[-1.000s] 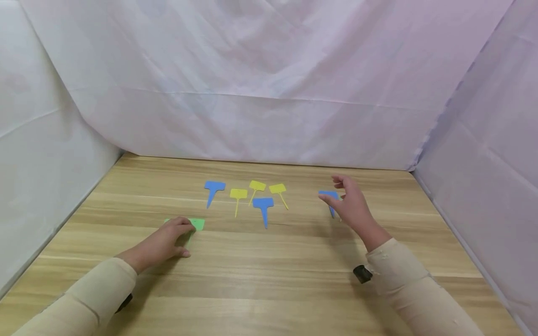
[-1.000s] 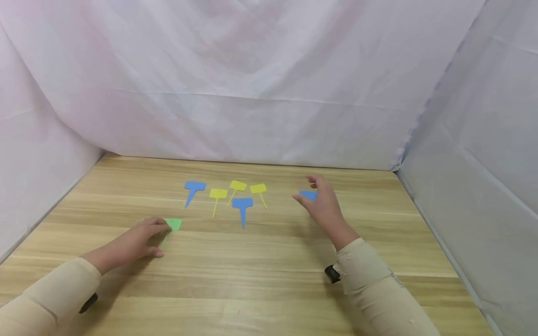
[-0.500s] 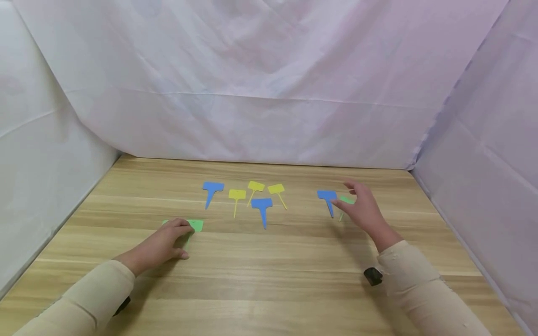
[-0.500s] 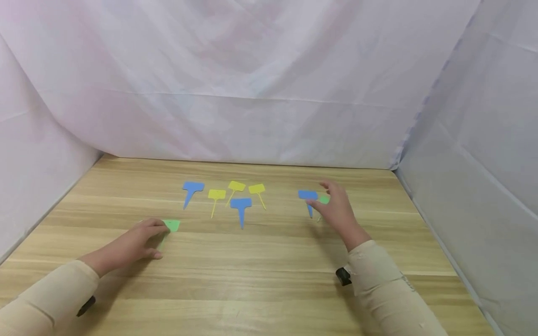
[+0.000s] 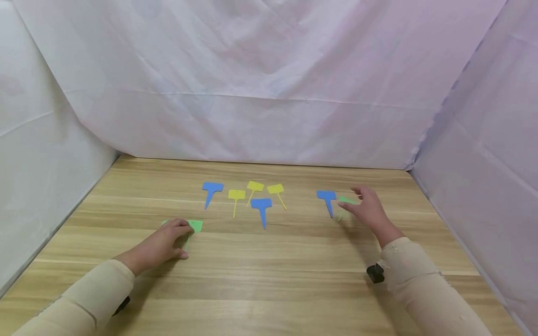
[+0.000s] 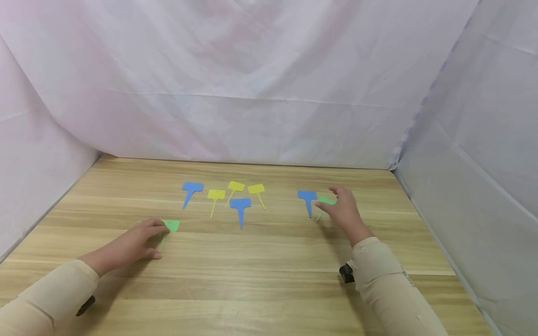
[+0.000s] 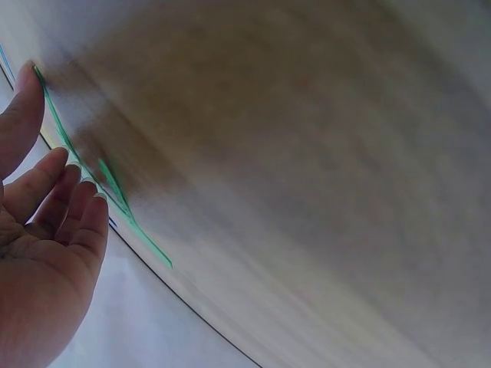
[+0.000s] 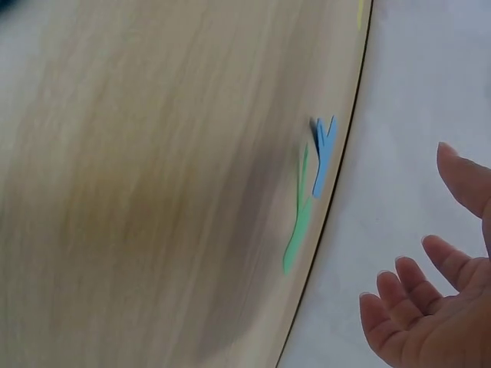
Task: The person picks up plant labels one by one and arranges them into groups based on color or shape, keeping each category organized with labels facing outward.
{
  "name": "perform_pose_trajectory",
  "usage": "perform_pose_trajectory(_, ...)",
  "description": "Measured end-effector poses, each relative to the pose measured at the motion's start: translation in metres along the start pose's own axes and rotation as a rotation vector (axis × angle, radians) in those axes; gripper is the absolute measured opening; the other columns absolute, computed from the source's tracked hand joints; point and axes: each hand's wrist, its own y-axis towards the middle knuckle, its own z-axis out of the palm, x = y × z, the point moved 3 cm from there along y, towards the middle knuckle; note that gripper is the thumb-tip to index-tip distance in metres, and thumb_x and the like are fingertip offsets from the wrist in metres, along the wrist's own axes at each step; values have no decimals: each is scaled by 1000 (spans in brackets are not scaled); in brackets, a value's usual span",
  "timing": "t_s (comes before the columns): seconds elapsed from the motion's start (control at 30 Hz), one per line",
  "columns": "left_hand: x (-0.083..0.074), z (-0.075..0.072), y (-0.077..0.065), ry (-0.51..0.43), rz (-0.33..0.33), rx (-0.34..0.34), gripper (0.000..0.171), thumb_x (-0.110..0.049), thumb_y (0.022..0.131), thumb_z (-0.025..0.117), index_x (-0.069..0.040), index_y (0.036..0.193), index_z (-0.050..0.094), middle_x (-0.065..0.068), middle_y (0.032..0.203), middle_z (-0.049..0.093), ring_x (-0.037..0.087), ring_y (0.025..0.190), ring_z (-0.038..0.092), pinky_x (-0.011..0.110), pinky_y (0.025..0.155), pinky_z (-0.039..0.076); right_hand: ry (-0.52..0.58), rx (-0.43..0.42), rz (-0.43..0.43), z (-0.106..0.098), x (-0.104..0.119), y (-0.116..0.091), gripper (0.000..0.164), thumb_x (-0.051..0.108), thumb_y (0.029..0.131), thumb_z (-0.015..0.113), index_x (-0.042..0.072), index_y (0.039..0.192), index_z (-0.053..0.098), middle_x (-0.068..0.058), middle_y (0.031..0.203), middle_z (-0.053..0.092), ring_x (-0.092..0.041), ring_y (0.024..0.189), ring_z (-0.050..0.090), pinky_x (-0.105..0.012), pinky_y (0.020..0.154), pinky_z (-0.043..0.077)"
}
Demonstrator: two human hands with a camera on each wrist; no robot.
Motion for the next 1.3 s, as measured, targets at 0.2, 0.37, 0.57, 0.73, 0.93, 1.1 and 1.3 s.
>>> perform_pose_trajectory(0.2,0,1,1,1,-8,4,57,-20,74,83,6,120,60,19,122,53,37,112,50,51,93,46,-7,17,39,1,-9,4,72,24,92,67,-11,143,30,-35,143,30,-51,131,30,-60,103,33)
perform_pose_trajectory(0.37,1,1,1,2,-14,9,58,-20,73,83,6,120,60,20,122,53,39,113,50,52,94,46,-1,40,98,1,-16,6,77,27,91,68,-12,144,27,-36,144,28,-50,132,27,-60,104,32)
perform_pose_trajectory(0.57,2,1,1,0,-11,7,58,-20,73,83,5,120,61,19,122,53,38,112,51,52,93,46,21,54,165,3,-24,10,81,29,90,68,-11,145,24,-36,145,25,-50,134,25,-59,106,31)
perform_pose_trajectory(0.73,2,2,1,0,-7,4,58,-20,73,83,6,120,61,20,122,53,38,112,50,52,93,46,27,56,202,3,-30,12,81,28,91,68,-12,145,23,-37,145,24,-51,134,25,-59,107,29)
perform_pose_trajectory(0.93,3,3,1,-1,-13,9,59,-20,73,83,6,121,60,20,122,53,39,113,50,53,93,46,-2,64,221,5,-36,12,82,28,90,69,-14,143,24,-38,144,26,-52,132,26,-58,107,30)
perform_pose_trajectory(1.1,2,3,1,-3,-12,4,58,-20,73,83,6,120,60,20,122,53,38,112,50,53,93,46,-41,58,227,8,-41,14,82,29,88,70,-14,142,26,-38,143,29,-52,132,26,-58,107,29)
perform_pose_trajectory(1.3,4,4,2,3,-9,-4,58,-21,73,83,6,120,61,20,122,53,38,111,50,53,93,46,-77,62,237,11,-44,17,83,30,87,71,-14,142,27,-37,143,30,-53,132,23,-59,108,26)
